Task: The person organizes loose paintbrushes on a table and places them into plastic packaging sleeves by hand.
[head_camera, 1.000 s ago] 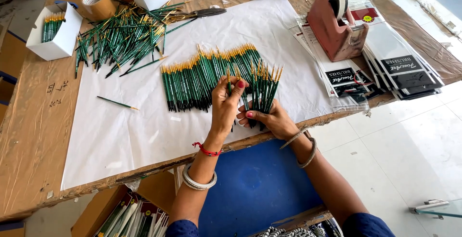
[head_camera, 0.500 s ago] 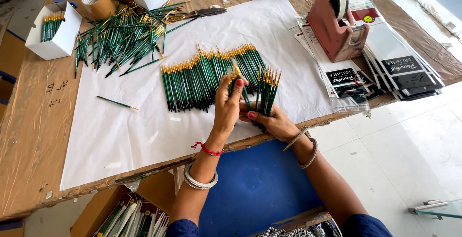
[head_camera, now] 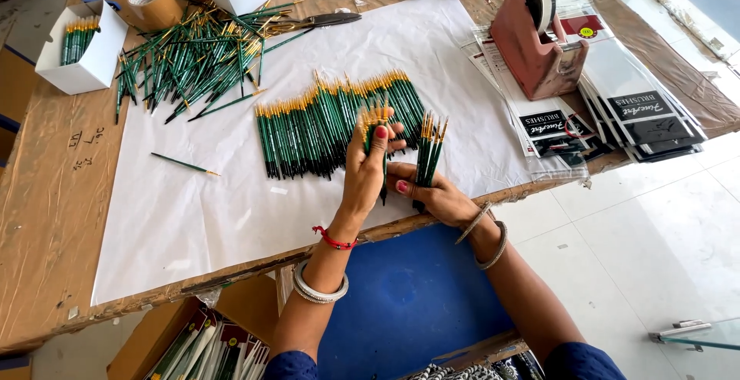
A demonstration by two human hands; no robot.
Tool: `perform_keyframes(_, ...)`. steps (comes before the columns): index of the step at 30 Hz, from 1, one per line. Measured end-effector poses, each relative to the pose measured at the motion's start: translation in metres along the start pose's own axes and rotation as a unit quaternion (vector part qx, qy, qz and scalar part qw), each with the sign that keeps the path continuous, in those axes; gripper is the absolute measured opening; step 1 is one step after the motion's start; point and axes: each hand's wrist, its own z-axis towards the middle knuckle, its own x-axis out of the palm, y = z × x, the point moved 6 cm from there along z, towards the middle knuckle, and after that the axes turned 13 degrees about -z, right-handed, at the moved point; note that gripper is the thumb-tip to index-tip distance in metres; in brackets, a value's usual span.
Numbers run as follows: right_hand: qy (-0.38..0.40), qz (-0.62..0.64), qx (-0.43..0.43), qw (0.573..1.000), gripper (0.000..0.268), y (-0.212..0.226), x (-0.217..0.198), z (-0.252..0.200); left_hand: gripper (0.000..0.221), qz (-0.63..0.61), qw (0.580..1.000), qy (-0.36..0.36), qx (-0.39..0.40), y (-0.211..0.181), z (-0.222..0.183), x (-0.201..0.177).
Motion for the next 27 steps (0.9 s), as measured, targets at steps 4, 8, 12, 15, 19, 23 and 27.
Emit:
perform_keyframes(4, 0.008, -0.053, -0.011, 0.998, 0.038, -0.009, -0.003, 0.0, 0.034, -0.03, 0.998, 0.008, -0.056, 0.014, -0.001, -0.006)
perform_keyframes(8, -0.032, -0.088, 0.181, 0.979, 0.04, -0.064, -0.018, -0.001, 0.03, 0.082, 0.993, 0.09, -0.003, 0.022, -0.003, 0.001)
perform_keyframes(12, 0.017, -0.051, 0.032, 0.998, 0.045, -0.011, -0.003, -0.003, 0.023, 0.018, 0.998, 0.062, 0.026, -0.005, -0.007, 0.009)
perform_keyframes(15, 0.077, -0.012, -0.061, 0.995, 0.054, 0.036, 0.016, -0.003, 0.024, -0.008, 0.998, -0.006, 0.06, -0.009, -0.032, -0.02)
perform_keyframes(19, 0.054, 0.012, -0.043, 0.998, 0.052, 0.025, 0.012, -0.004, 0.021, 0.161, 0.98, 0.037, 0.107, -0.016, -0.059, -0.044)
perform_keyframes(23, 0.059, 0.033, -0.052, 0.996, 0.049, 0.025, 0.014, -0.002, 0.021, 0.326, 0.937, 0.125, -0.021, -0.041, -0.068, -0.099)
perform_keyframes(27, 0.033, 0.01, -0.047, 0.998, 0.038, 0.032, 0.015, -0.003, 0.026, 0.669, 0.742, 0.029, -0.032, -0.128, -0.083, -0.205)
